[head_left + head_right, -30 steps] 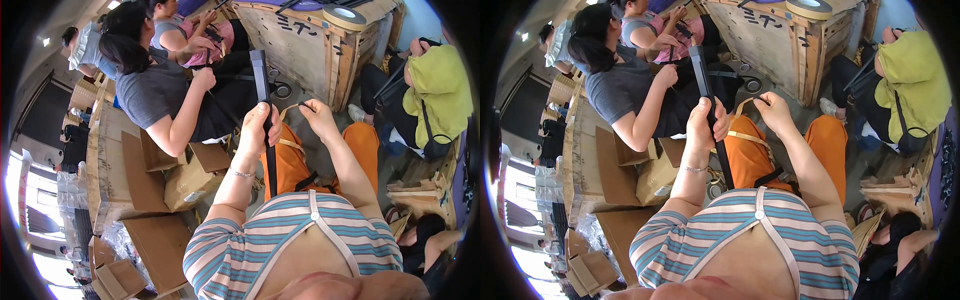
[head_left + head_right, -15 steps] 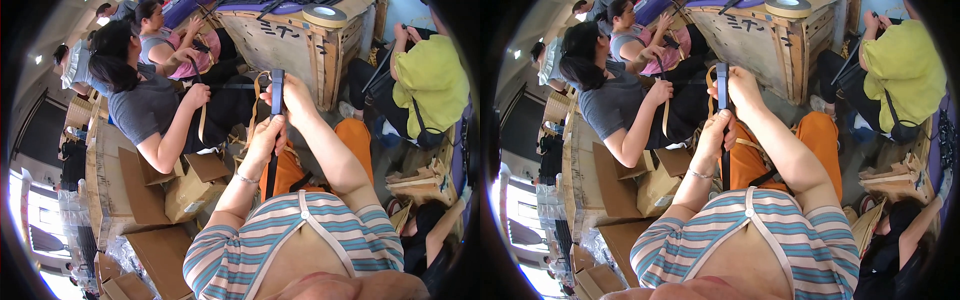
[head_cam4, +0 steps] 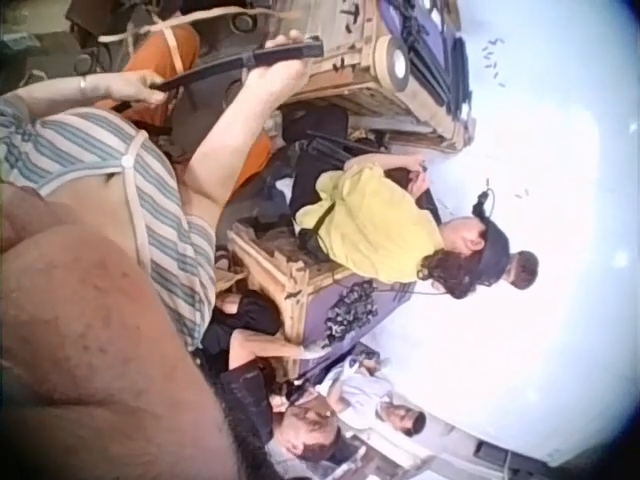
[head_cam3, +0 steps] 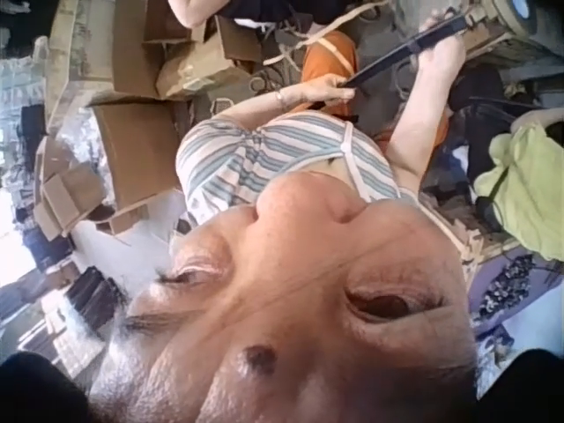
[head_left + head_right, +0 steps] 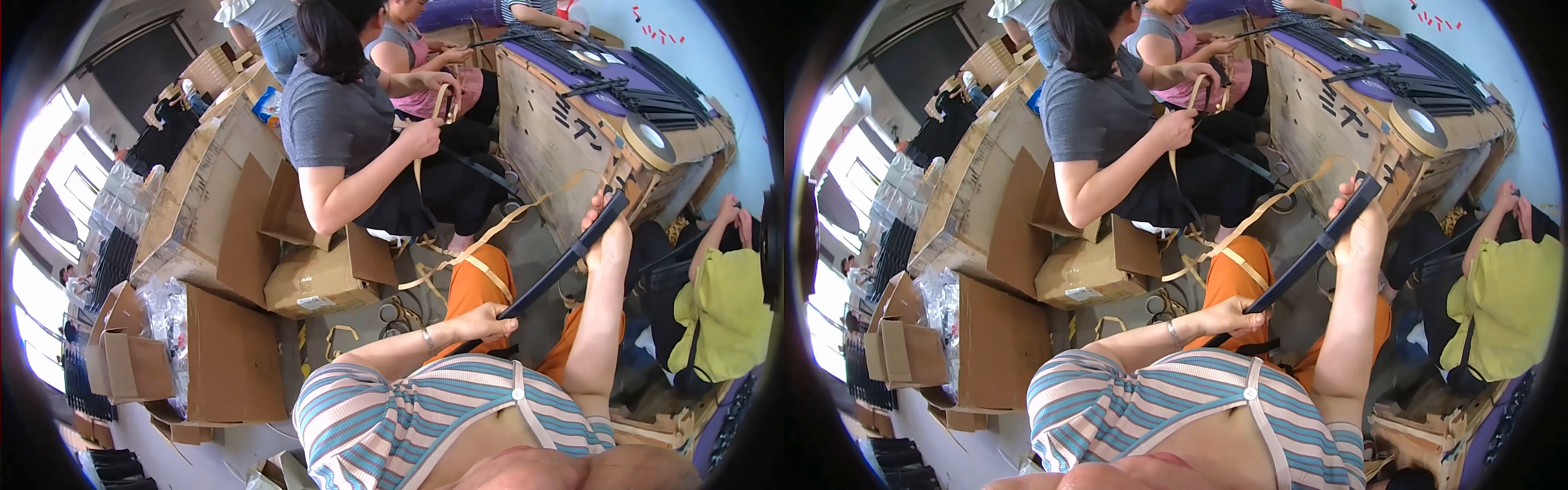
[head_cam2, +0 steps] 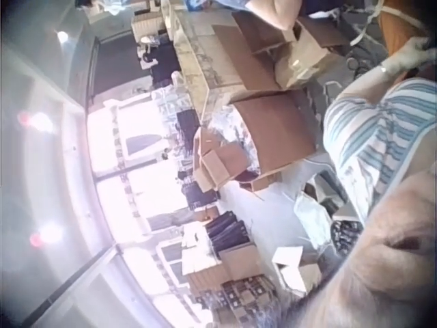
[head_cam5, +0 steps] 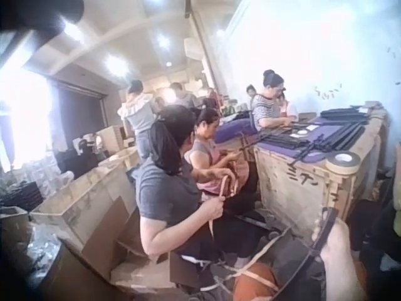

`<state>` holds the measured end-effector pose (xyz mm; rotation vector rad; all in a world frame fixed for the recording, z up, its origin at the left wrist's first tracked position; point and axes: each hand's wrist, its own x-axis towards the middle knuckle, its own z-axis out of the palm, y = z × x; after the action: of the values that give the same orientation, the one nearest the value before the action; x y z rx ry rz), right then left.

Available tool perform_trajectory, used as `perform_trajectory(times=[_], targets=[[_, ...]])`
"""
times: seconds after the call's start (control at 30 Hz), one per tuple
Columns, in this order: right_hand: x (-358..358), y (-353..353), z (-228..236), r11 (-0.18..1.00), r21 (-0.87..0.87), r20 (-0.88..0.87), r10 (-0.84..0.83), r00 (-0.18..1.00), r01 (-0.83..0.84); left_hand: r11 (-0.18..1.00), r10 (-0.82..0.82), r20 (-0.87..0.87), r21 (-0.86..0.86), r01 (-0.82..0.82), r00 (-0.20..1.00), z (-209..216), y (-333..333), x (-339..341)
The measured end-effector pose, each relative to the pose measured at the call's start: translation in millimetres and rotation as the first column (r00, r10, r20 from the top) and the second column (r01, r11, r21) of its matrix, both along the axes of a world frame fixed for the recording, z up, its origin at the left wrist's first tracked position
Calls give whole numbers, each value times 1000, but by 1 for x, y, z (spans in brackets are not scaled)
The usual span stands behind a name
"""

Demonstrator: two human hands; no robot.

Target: Applying yellow adhesive tape strips to black plastic bars at an assembly table.

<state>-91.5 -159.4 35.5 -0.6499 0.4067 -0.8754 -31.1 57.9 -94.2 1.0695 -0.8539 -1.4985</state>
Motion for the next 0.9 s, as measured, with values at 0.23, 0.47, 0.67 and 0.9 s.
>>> perform_trajectory(times=[0.23,0.47,0.67,0.9], targets=[[-14,8,-44,919,-321,-381,97,920,-230,966,211,-44,-142,-215,977,51,-14,15],[-35,30,-12,631,-757,-156,78,985,-169,941,324,-80,-72,-330,943,85,-5,28],[-37,27,-15,660,-658,-247,265,932,-362,962,269,-141,-10,-273,953,80,-9,26],[-36,28,-17,609,-673,-332,259,907,-420,961,269,-140,-17,-274,953,82,-9,23]])
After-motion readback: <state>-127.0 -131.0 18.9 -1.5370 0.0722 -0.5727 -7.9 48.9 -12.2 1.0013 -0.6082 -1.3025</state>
